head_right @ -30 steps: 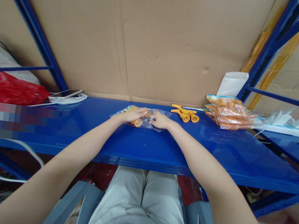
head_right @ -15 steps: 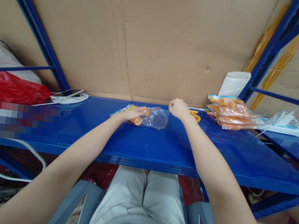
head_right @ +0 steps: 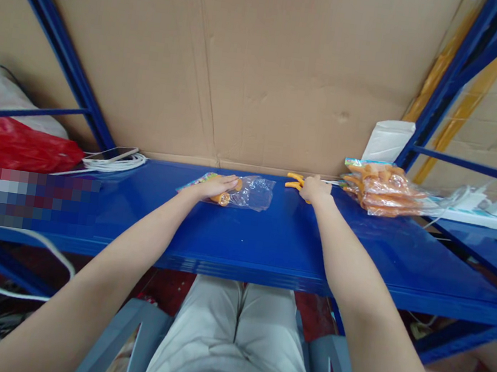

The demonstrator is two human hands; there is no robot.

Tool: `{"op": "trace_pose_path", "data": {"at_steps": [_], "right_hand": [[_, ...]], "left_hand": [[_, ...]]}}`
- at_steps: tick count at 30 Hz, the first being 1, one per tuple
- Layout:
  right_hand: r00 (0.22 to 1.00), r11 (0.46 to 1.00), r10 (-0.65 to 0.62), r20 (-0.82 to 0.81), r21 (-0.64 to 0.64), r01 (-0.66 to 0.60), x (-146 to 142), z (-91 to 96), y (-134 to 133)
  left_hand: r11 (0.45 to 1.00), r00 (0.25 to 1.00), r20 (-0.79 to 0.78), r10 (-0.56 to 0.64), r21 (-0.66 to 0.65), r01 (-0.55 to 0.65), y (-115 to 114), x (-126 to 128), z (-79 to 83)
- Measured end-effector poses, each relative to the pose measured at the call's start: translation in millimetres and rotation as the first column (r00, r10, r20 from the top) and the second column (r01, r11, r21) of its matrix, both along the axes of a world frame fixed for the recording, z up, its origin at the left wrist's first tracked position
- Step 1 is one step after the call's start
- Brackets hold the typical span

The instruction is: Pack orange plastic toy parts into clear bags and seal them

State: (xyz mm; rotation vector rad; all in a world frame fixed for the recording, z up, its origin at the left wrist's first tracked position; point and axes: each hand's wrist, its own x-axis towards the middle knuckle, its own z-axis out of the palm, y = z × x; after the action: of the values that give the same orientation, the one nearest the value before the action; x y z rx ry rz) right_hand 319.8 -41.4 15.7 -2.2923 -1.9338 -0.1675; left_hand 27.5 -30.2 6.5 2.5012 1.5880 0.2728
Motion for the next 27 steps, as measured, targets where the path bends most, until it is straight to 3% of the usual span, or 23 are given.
{"op": "trace_pose_path", "data": {"at_steps": [10, 16, 21, 27], "right_hand": [[0.971, 0.972, 0.235, 0.039, -0.024, -0.234, -1, -15.9, 14], [0.908, 0.915, 0.402, 0.123, -0.089, -0.393, -10, -15.3, 10], [0.917, 0.921, 0.389, 0.089, -0.04, -0.386, -12, -12.4, 7], [0.958, 0.947, 0.264, -0.112, 0.217, -0.235, -10, -8.3, 8]], "left_hand": [[1.0, 1.0, -0.003, -0.012, 0.009, 0.012, 3, -1, -1.4], [1.0, 1.0, -0.003, -0.003, 0.003, 0.003, 2, 0, -0.8], [1.0, 1.0, 0.021, -0.02, 0.025, 0.019, 6, -2, -3.2], [0.996, 0.997, 0.03, -0.077, 0.05, 0.075, 12, -5, -5.9]]}}
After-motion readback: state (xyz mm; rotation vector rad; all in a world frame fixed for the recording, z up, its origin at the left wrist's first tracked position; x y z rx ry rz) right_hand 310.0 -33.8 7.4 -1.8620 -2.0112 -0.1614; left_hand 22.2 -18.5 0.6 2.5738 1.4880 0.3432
